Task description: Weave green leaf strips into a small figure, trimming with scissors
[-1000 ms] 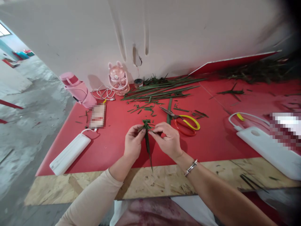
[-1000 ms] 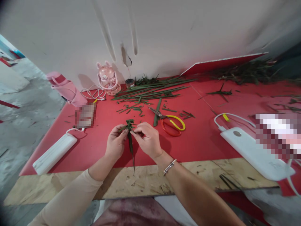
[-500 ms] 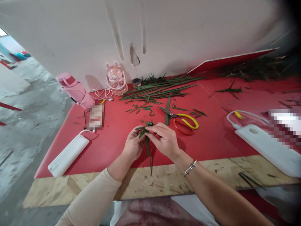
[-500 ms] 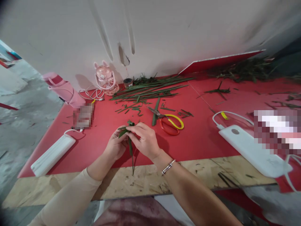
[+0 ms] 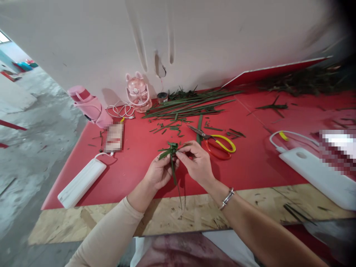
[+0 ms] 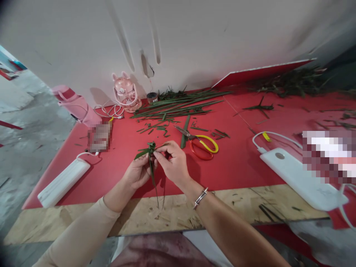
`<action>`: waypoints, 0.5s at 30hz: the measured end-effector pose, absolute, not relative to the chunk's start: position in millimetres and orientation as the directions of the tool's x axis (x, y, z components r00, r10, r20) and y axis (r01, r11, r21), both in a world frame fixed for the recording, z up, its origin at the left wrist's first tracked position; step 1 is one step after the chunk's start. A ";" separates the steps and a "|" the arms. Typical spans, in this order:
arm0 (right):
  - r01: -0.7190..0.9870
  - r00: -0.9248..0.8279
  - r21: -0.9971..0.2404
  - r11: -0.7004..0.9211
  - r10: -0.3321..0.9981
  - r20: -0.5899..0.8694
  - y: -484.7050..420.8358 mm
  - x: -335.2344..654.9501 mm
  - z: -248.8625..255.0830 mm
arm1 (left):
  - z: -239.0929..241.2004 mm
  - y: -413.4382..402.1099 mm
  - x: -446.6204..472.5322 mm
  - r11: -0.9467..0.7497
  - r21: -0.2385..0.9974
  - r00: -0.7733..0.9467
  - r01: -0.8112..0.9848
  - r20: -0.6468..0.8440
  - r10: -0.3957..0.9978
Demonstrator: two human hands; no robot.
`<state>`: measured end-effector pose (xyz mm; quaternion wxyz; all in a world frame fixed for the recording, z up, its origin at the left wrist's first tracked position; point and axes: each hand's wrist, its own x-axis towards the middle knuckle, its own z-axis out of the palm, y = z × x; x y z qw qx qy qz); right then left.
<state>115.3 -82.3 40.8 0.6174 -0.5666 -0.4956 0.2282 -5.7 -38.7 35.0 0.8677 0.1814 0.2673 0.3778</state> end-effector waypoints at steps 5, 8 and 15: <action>0.439 0.340 -0.841 0.316 0.808 0.481 -82.5 120.8 43.5 | 33.8 -39.1 -6.9 0.645 0.533 0.585 -0.547 -0.308 0.750; 0.469 0.291 -0.814 0.344 0.810 0.509 -83.3 122.3 41.1 | 34.2 -38.9 -7.3 0.613 0.574 0.577 -0.542 -0.276 0.769; 0.832 0.212 -0.497 0.247 0.686 0.696 -84.5 126.3 44.1 | 33.7 -38.2 -7.1 0.586 0.612 0.543 -0.531 -0.285 0.790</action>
